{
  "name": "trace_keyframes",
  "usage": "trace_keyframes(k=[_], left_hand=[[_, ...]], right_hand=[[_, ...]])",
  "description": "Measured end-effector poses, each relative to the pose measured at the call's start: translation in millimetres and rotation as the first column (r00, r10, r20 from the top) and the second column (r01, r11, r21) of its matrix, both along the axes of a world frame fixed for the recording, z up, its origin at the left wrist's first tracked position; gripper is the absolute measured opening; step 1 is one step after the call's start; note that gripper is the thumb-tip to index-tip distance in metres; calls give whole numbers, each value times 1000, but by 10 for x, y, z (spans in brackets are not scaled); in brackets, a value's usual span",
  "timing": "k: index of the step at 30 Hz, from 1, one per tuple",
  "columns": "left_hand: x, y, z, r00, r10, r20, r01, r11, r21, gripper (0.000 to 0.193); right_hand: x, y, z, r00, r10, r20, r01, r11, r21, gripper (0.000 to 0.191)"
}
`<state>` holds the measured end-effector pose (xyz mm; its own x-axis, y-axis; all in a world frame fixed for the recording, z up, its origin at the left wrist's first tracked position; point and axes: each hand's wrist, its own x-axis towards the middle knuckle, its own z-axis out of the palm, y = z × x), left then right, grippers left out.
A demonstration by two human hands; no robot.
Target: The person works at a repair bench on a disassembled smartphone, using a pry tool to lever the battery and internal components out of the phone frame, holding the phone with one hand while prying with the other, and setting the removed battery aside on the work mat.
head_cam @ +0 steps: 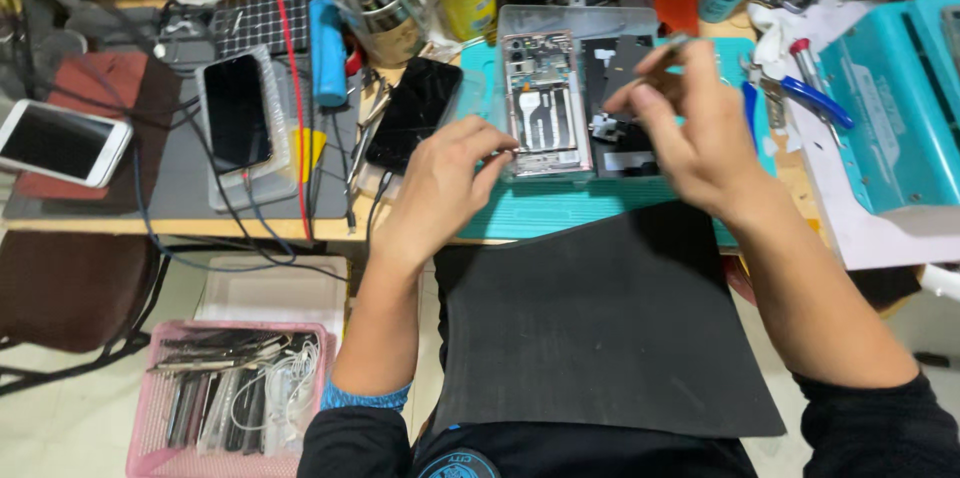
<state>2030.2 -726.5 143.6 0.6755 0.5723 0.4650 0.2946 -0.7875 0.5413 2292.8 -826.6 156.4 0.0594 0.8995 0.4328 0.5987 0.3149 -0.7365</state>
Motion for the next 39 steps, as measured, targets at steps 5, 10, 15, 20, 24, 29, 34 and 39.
trace_keyframes(k=[5,10,15,20,24,29,34,39], left_hand=[[-14,-87,-131,997,1,74,-3,1000,24,28],[-124,-37,-297,997,-14,76,15,1000,-3,72],[-59,113,-507,988,-66,139,69,997,-16,93],[-17,163,-670,996,-27,87,29,999,-29,91],[-28,196,-752,995,-32,91,35,999,-35,89],[-65,230,-822,994,-58,95,63,997,-45,83],[-91,277,-853,984,-50,170,65,994,-84,77],[0,333,-868,978,106,180,-94,993,-73,53]], right_hand=[[-299,210,39,933,247,260,-242,969,-52,17],[-529,437,-16,862,370,347,-330,929,-170,22],[-564,586,-140,836,400,375,-358,916,-178,20],[-611,639,-225,784,413,464,-367,911,-190,20],[-668,674,-324,759,400,513,-325,916,-234,20],[-490,672,-415,832,309,460,-285,951,-123,21],[-44,418,-393,904,36,426,43,984,-174,19],[90,314,-543,880,15,475,102,970,-219,16]])
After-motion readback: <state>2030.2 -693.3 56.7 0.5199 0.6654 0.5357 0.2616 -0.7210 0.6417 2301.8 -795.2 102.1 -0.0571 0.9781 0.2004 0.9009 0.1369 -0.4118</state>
